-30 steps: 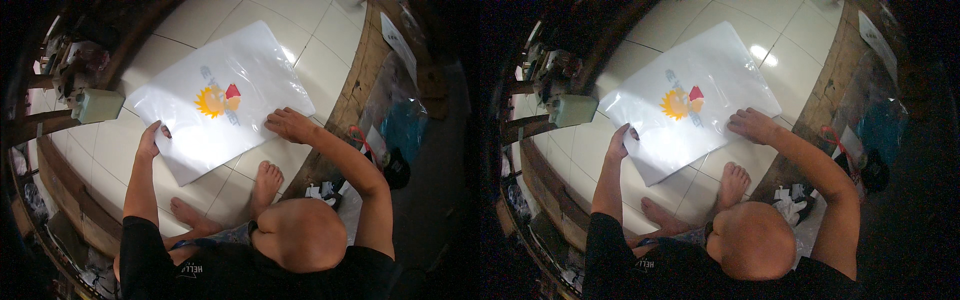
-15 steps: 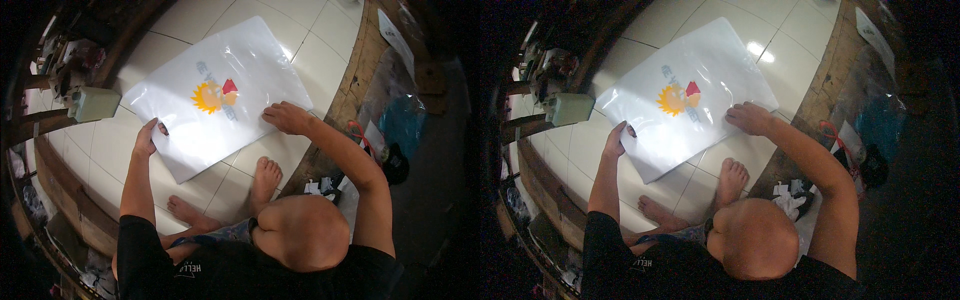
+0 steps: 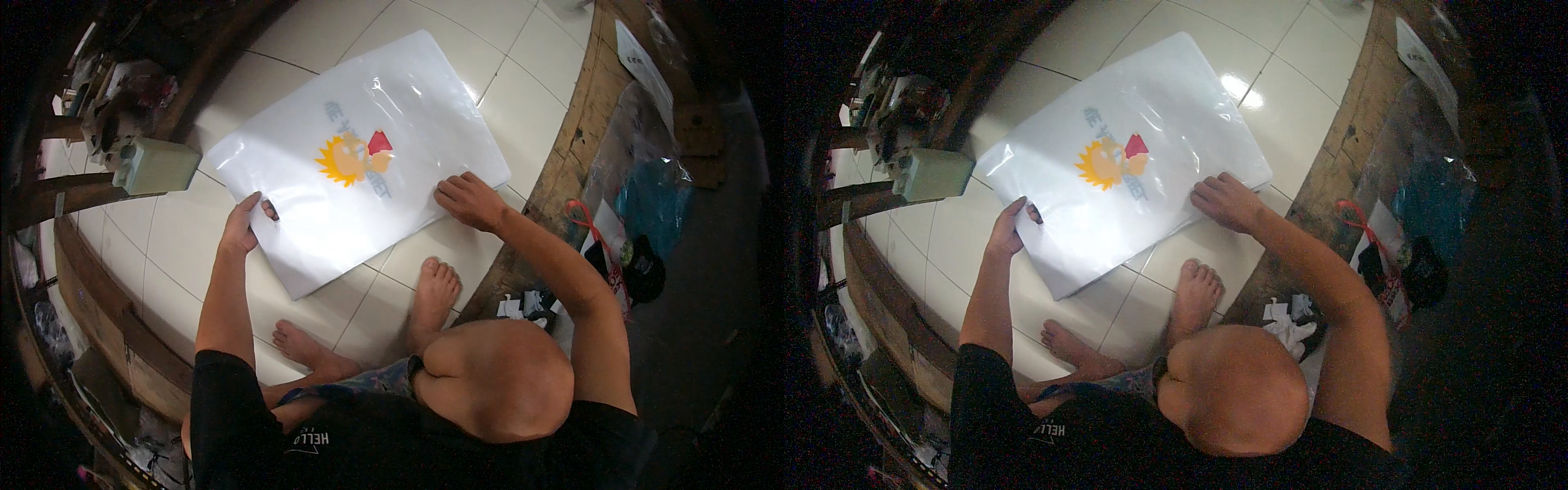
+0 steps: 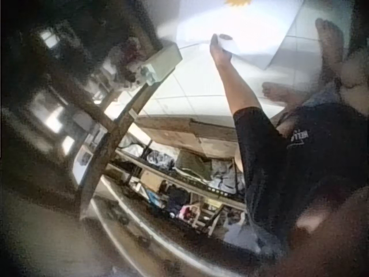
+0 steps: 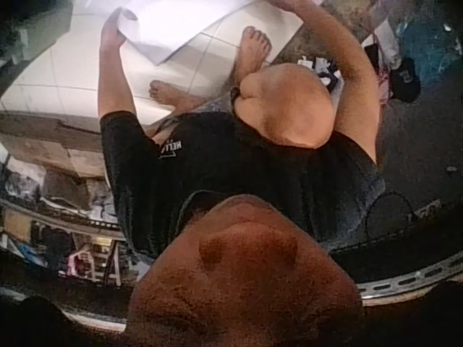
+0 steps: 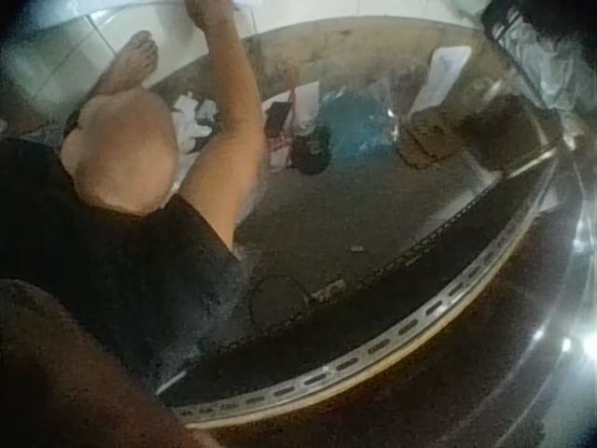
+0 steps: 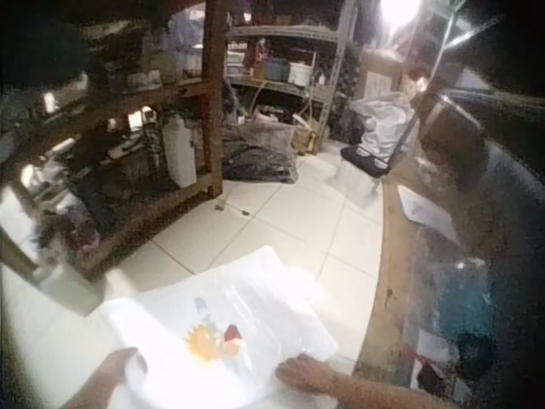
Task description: The person folds white plastic bags with a logo, aligns them, and stacks them into neat piles. They move between a wooden table and the floor, handling the bags one at a time and placing the finished stacks on a metal shelf.
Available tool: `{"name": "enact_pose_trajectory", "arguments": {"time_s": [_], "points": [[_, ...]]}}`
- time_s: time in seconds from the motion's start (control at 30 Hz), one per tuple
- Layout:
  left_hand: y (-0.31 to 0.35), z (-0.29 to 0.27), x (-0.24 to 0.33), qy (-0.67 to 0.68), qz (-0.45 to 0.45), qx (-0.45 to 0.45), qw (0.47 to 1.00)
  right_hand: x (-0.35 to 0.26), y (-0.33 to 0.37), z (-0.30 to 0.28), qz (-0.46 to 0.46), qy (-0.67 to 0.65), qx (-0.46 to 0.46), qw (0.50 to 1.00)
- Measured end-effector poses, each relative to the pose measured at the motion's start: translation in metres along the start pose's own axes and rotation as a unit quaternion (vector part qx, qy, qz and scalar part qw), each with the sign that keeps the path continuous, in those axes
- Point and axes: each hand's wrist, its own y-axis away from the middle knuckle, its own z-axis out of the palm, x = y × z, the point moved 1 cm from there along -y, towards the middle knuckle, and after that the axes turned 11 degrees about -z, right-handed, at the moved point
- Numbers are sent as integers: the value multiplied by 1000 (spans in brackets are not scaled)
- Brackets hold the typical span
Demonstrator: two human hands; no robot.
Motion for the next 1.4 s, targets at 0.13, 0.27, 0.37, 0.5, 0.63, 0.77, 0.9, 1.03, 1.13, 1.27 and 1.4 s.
{"name": "enact_pose_trajectory", "arguments": {"time_s": [0.13,0.27,0.37,0.5,0.63,0.77,0.9,1.03,1.13,1.27,1.4], "points": [[3,5,-1,1,3,11,1000,2,8,2,-10,10,47,999],[2,4,-1,17,-3,10,1000,2,10,-2,-23,21,66,997],[2,6,-1,18,3,23,1000,1,11,-13,-40,35,69,996],[1,6,-1,15,2,34,999,0,11,-28,-69,42,53,995],[-1,6,2,28,-13,43,999,-4,14,-26,-72,24,20,997],[-3,6,1,24,-7,31,999,-7,14,-18,-42,15,-11,999],[0,3,1,11,3,27,1000,-12,10,-21,-16,-44,5,999],[6,9,1,28,-1,29,999,-12,3,-18,-28,-54,-32,998],[6,11,1,23,1,27,999,-10,-5,-13,-20,-50,-59,997],[5,8,0,-20,21,16,999,-5,-11,-9,17,-67,-107,992],[7,11,-1,-25,26,14,999,-1,-12,-7,6,-76,-117,990]]}}
